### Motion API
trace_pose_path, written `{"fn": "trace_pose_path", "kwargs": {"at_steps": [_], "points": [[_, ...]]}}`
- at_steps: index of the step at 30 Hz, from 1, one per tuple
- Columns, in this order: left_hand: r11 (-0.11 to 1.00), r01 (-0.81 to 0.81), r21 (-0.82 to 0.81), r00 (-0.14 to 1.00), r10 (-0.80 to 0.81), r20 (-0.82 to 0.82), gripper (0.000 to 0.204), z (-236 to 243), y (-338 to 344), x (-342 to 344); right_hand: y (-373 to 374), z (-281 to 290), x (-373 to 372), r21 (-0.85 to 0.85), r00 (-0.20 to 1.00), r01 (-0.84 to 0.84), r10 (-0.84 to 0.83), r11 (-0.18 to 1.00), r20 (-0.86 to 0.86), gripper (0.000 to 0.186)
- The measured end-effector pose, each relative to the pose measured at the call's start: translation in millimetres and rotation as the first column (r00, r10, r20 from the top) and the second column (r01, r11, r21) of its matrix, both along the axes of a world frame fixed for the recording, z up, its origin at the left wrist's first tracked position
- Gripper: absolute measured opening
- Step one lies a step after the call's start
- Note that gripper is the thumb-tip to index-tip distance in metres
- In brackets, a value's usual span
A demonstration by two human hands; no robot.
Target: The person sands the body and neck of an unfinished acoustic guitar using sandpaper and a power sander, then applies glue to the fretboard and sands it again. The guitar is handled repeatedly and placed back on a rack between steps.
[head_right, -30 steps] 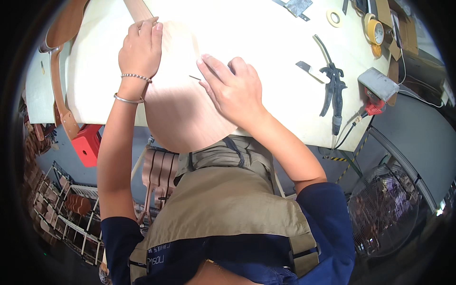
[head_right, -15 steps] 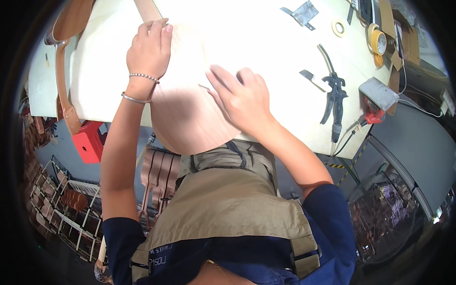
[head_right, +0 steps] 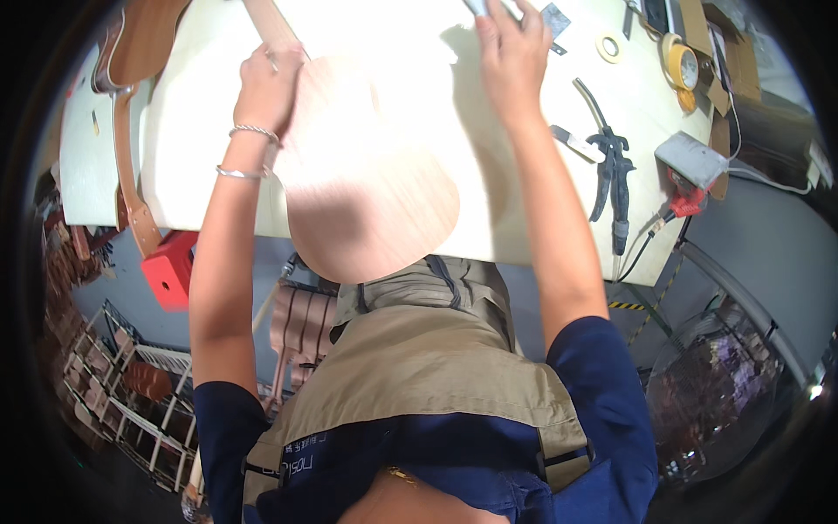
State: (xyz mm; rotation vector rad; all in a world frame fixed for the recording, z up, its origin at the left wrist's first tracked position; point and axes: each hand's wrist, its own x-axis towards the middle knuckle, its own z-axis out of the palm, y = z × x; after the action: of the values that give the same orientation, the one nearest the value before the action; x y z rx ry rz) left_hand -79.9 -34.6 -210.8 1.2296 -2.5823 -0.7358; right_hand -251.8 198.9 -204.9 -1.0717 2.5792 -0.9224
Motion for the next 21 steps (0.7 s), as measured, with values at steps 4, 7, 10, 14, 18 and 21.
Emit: {"fn": "trace_pose_path", "kwargs": {"at_steps": [4,7,10,14,18,21], "points": [[0.988,-0.01,0.156,0.888,-0.063,0.456,0.061,8.3,-41.5,-34.3,27.7,6.4,-14.8,-0.176,0.88,0.174,-0.233,0.969,-0.414,0.051],[0.987,-0.05,0.155,0.822,-0.047,0.567,0.051,-28.3,-73.7,-49.1,83.1,14.9,91.1,-0.088,0.937,0.348,-0.344,0.934,0.053,0.049],[0.932,-0.201,0.302,0.868,0.027,0.495,0.033,-13.0,-62.0,-66.9,120.0,12.9,194.0,-0.068,0.741,0.377,-0.257,0.924,0.621,0.036],[0.69,-0.336,0.641,0.942,0.238,0.237,0.028,13.1,-62.0,-61.3,124.3,18.5,241.4,-0.074,0.434,0.31,-0.072,0.948,0.898,0.058],[0.345,0.085,0.935,0.968,0.193,-0.16,0.035,73.4,-71.7,-48.9,118.1,-6.3,241.7,-0.22,0.292,0.56,0.058,0.799,0.955,0.073],[0.372,0.272,0.888,0.878,0.282,-0.387,0.04,123.4,-74.9,-5.6,97.6,27.2,227.2,-0.43,0.398,0.699,0.188,0.571,0.898,0.085]]}}
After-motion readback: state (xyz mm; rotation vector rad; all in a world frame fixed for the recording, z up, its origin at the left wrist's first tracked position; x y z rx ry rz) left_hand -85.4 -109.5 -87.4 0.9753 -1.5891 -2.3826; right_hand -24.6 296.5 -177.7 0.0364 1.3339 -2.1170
